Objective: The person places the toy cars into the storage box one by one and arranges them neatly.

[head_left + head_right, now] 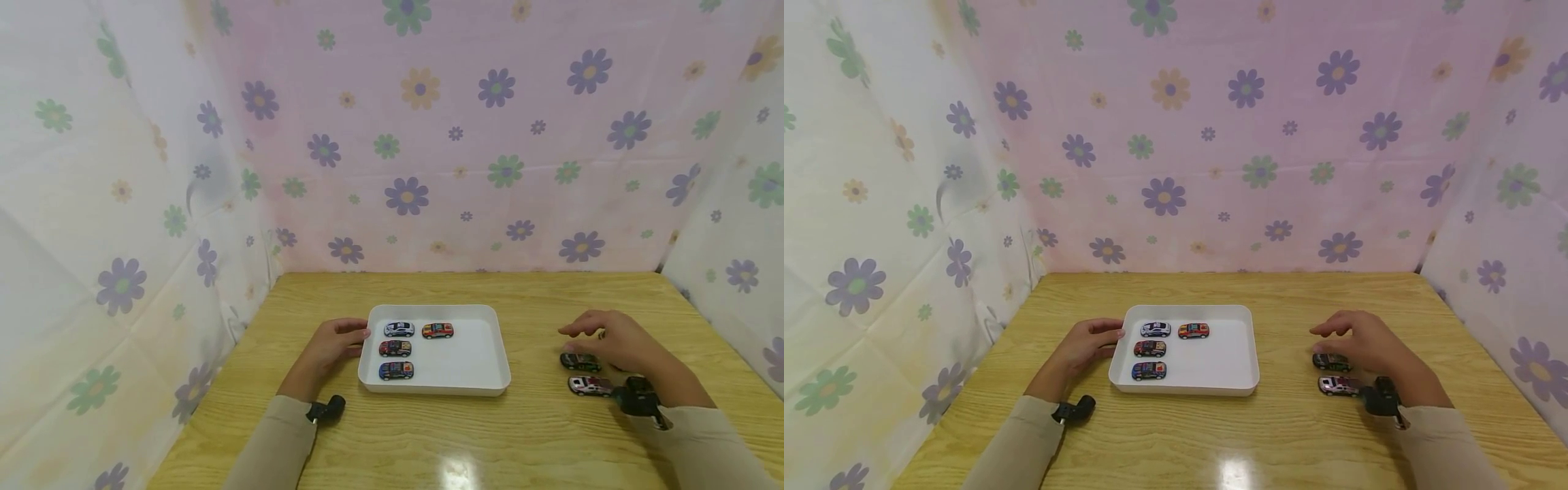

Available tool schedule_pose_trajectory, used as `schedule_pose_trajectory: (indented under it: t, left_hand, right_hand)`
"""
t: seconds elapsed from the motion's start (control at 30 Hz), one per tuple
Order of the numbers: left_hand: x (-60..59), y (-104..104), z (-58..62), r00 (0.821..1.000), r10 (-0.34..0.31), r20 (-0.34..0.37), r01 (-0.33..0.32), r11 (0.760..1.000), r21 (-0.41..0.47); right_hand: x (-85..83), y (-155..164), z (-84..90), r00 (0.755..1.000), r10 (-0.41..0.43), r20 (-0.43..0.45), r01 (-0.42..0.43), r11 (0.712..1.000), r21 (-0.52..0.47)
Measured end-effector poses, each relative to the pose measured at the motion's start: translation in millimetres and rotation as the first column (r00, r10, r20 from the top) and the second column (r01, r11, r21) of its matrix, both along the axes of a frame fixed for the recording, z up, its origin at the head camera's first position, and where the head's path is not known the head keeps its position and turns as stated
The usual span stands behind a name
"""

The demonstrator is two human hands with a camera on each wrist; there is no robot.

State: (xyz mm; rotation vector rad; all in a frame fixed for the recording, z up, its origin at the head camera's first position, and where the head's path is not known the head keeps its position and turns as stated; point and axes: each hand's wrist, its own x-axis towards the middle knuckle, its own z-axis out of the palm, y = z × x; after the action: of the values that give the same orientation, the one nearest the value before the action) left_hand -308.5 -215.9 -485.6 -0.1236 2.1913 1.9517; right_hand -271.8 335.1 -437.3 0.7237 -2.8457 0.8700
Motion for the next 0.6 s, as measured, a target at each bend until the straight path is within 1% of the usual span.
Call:
schedule_pose_trajectory:
  t: [0.1, 0.23, 0.4, 0.47, 0.5, 0.6]
  left_hand:
    - [0.6, -0.4, -0.2, 1.0, -0.008, -0.009, 0.008, 1.0, 0.0]
    - [1.3, -2.2, 2.5, 1.0, -0.016, -0.023, 0.015, 1.0, -0.016]
    - [2.6, -0.6, 4.7, 0.999, -0.028, -0.035, 0.026, 0.998, -0.057]
    - [2.6, 0.8, 4.9, 0.998, -0.043, -0.042, 0.039, 0.995, -0.091]
    - [2.7, 1.5, 4.8, 0.997, -0.06, -0.055, 0.053, 0.991, -0.122]
    - [3.8, 3.9, 5.2, 0.99, -0.112, -0.087, 0.089, 0.969, -0.232]
  right_hand:
    - [0.9, 8.6, -2.0, 1.0, 0.02, 0.024, -0.019, 0.999, -0.03]
    - [1.1, 16.9, -6.1, 0.997, 0.048, 0.06, -0.043, 0.995, -0.086]
    - [0.3, 26.4, -8.4, 0.991, 0.088, 0.105, -0.079, 0.993, -0.086]
    - [-0.5, 29.6, -8.8, 0.988, 0.092, 0.122, -0.085, 0.994, -0.063]
    - [-0.8, 30.8, -9.0, 0.987, 0.092, 0.133, -0.085, 0.995, -0.057]
    - [-1.3, 33.1, -9.7, 0.985, 0.089, 0.146, -0.086, 0.996, -0.028]
